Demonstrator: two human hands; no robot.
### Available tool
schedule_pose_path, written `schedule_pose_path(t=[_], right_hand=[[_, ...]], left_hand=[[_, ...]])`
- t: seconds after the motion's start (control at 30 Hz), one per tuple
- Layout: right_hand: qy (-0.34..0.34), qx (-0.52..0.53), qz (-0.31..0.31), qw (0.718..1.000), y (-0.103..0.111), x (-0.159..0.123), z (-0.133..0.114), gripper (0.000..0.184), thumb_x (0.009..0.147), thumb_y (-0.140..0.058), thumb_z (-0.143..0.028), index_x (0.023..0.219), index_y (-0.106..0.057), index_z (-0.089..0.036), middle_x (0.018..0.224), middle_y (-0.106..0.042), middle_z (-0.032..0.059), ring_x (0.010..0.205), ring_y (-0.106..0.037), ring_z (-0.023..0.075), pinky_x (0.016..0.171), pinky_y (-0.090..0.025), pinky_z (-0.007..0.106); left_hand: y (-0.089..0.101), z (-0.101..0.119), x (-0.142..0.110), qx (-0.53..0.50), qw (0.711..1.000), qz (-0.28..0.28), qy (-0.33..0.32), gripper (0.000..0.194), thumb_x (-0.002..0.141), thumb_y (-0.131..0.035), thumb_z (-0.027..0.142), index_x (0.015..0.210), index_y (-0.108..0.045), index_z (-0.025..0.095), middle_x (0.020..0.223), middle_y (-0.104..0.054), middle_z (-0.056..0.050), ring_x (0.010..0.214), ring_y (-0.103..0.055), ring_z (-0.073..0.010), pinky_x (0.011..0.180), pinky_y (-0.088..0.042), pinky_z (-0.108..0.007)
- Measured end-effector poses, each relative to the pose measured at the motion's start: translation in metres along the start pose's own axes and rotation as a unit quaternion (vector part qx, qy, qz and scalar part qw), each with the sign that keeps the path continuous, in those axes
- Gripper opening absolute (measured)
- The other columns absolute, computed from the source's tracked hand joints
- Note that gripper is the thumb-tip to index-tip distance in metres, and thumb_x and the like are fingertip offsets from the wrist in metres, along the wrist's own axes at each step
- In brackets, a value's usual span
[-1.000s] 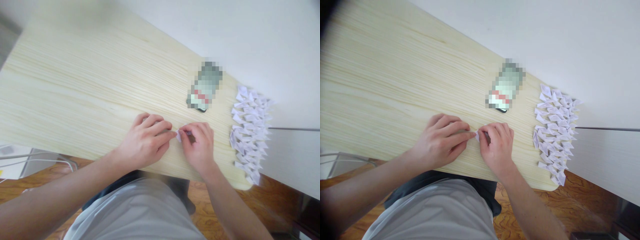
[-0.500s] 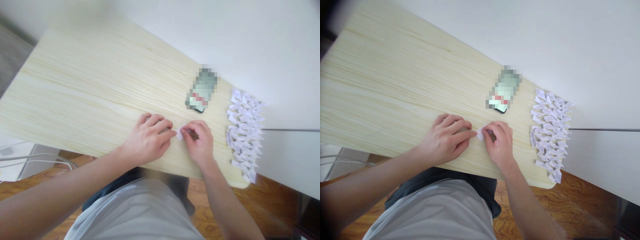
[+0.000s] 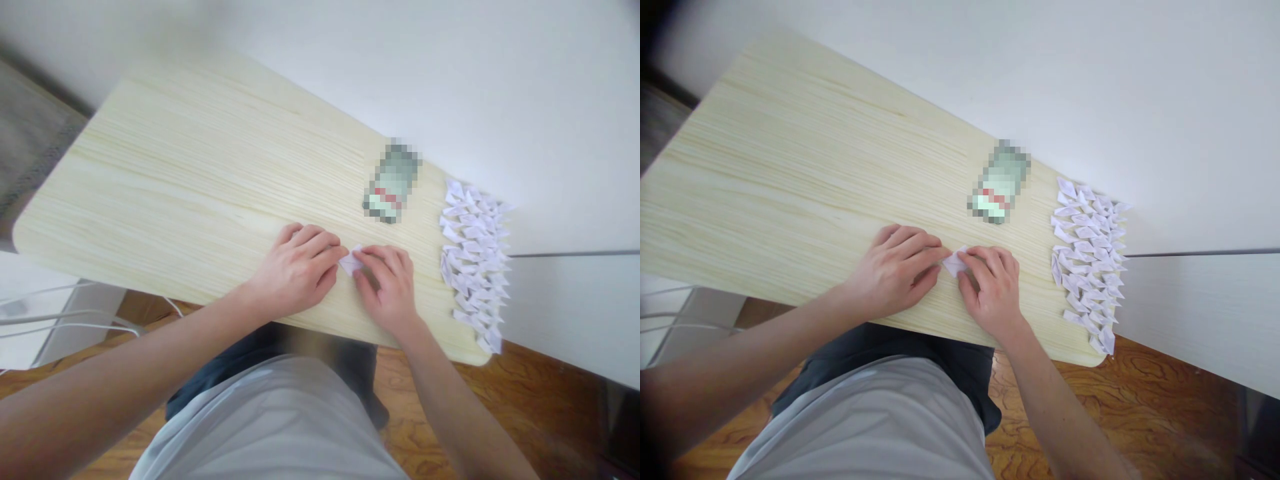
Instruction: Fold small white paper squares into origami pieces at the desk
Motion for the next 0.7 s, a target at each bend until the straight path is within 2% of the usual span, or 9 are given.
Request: schedule_pose_path(t=[0.27, 0.37, 0.57, 0.7], right_hand=[[-0.002, 0.016, -0.003, 1.0, -0.0027, -0.0005, -0.0069, 0.039, 0.092, -0.063, -0.019, 0.13, -0.067, -0.027, 0.13, -0.066, 0.0054, 0.122, -0.054, 0.0288, 0.109, -0.042, 0.05], [-0.006, 0.018, 0.004, 1.0, -0.0038, 0.0002, -0.0073, 0.038, 0.092, -0.065, -0.021, 0.129, -0.068, -0.027, 0.129, -0.066, 0.0054, 0.121, -0.055, 0.0284, 0.109, -0.042, 0.049], [-0.013, 0.016, 0.013, 1.0, -0.0049, 0.0011, -0.0073, 0.031, 0.098, -0.064, -0.03, 0.129, -0.068, -0.029, 0.129, -0.068, 0.0054, 0.12, -0.055, 0.0272, 0.107, -0.041, 0.048], [-0.02, 0.021, 0.026, 0.999, -0.0044, 0.0027, -0.0068, 0.025, 0.1, -0.063, -0.032, 0.124, -0.071, -0.03, 0.125, -0.07, 0.0052, 0.117, -0.056, 0.0265, 0.105, -0.042, 0.047]], left_hand=[[0.0005, -0.0004, -0.0012, -0.01, 0.999, 0.018, 0.026, 0.018, 0.096, -0.059, 0.027, 0.107, -0.073, 0.024, 0.115, -0.07, -0.007, 0.111, -0.06, -0.0273, 0.1, -0.042, -0.049], [0.0014, -0.0009, -0.0013, -0.025, 0.999, 0.019, 0.033, 0.019, 0.094, -0.061, 0.027, 0.109, -0.073, 0.023, 0.114, -0.07, -0.007, 0.11, -0.06, -0.0272, 0.1, -0.042, -0.048], [0.0016, -0.0009, -0.0004, -0.048, 0.998, 0.008, 0.027, 0.029, 0.086, -0.062, 0.017, 0.111, -0.073, 0.024, 0.114, -0.071, -0.006, 0.11, -0.06, -0.027, 0.1, -0.042, -0.047], [0.0017, -0.0009, 0.0007, -0.05, 0.998, 0.016, 0.026, 0.027, 0.087, -0.061, 0.017, 0.112, -0.072, 0.023, 0.111, -0.072, -0.006, 0.11, -0.06, -0.0268, 0.098, -0.042, -0.046]])
Point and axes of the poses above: each hand's wrist, its own x-axis towards the middle knuckle, its own y-axis out of the back of the hand, z = x × y, the point moved 6 cm from there along x, towards the middle knuckle
